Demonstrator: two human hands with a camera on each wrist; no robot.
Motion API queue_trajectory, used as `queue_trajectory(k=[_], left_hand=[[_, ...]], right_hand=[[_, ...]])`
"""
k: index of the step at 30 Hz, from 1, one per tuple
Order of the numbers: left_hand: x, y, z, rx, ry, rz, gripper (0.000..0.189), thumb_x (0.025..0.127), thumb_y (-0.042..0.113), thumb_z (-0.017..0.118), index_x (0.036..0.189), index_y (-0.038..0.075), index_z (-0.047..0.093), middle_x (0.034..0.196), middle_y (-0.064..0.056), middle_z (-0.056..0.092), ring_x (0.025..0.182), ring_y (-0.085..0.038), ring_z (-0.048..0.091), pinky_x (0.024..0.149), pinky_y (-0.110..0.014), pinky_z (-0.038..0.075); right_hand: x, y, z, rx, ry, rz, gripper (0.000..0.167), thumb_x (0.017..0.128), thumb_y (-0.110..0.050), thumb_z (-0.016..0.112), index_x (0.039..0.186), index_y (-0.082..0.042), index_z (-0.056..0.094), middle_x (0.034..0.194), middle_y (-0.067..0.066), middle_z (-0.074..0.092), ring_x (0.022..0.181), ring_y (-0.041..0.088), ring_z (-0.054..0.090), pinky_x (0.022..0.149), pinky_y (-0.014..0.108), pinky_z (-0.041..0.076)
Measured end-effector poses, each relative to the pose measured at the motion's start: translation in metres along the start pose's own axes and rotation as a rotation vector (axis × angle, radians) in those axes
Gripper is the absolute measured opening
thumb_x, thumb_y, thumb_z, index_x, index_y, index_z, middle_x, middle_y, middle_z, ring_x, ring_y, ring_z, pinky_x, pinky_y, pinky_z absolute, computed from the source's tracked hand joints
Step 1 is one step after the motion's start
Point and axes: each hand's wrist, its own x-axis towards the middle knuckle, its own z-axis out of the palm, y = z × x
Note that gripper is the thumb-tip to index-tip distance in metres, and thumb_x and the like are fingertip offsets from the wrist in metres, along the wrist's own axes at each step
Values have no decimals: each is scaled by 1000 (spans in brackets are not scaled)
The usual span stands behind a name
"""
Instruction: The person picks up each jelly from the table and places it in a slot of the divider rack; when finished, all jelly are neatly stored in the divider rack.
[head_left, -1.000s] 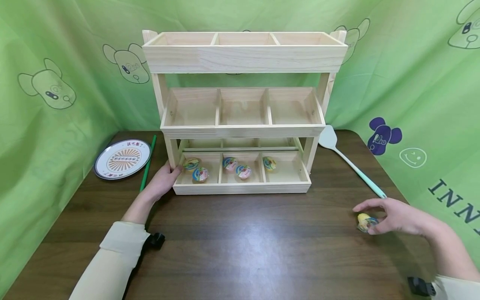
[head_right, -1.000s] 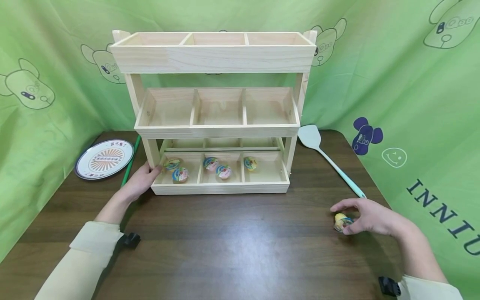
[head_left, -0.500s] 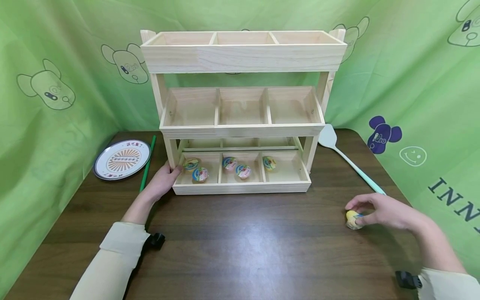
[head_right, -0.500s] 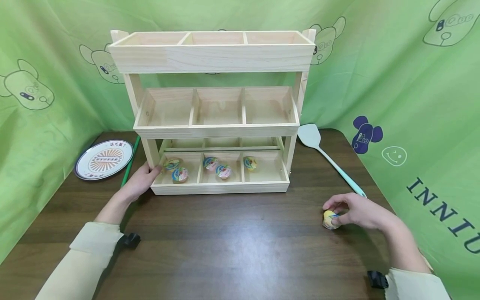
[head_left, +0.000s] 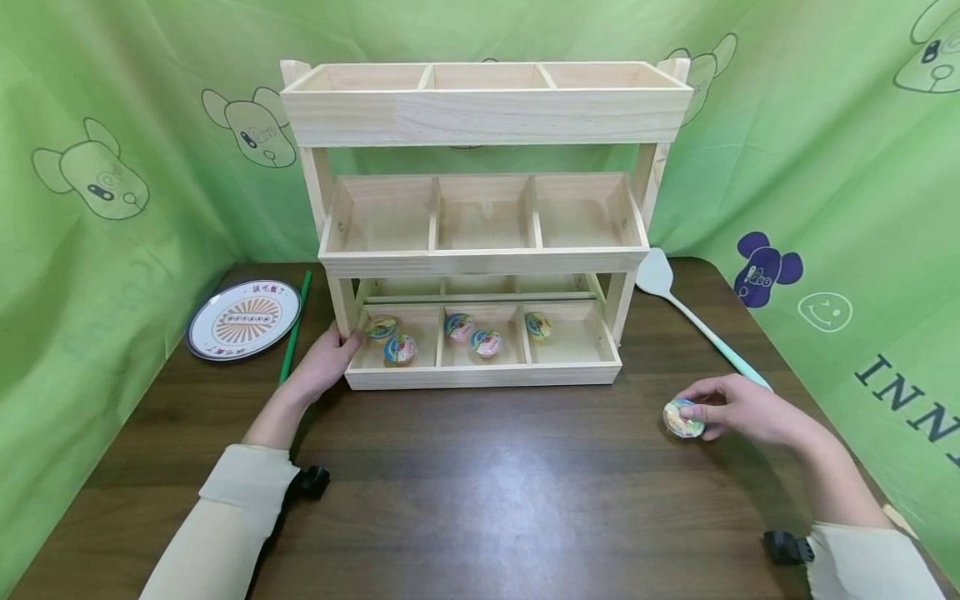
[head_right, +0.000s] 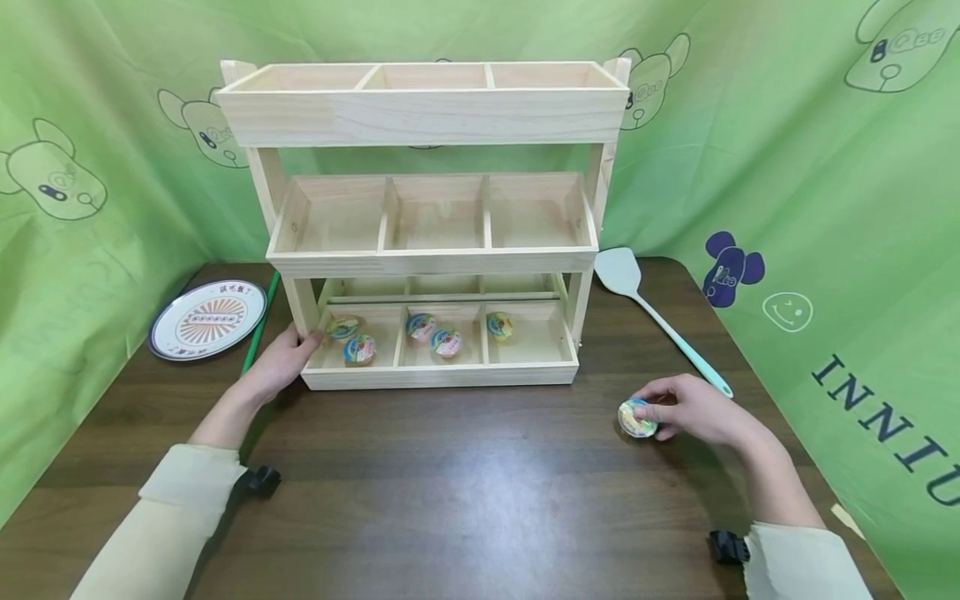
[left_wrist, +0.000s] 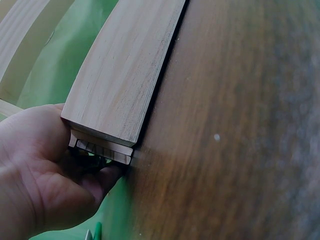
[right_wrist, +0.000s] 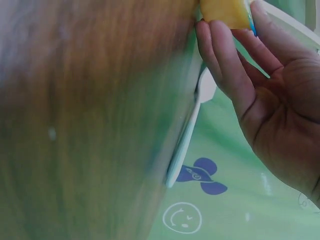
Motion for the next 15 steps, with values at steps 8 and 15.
queue_trajectory(k=[8,15], left_hand=[[-1,0,0,-2,1,-2,64,109,24,39,156,-10,13,153,-37,30,142,-45,32,115,-57,28],[0,0,0,-4,-7,-11,65,109,26,39,157,-9,11,154,-37,29,142,-46,31,115,-58,27]], right_hand=[[0,3,0,-32,84,-12,41,97,-10,68,128,14,57,105,18,66,80,14,67,66,36,60],[-11,6,0,-237,182,-124,53,83,-15,85,130,-5,64,113,4,69,97,4,61,80,20,49]])
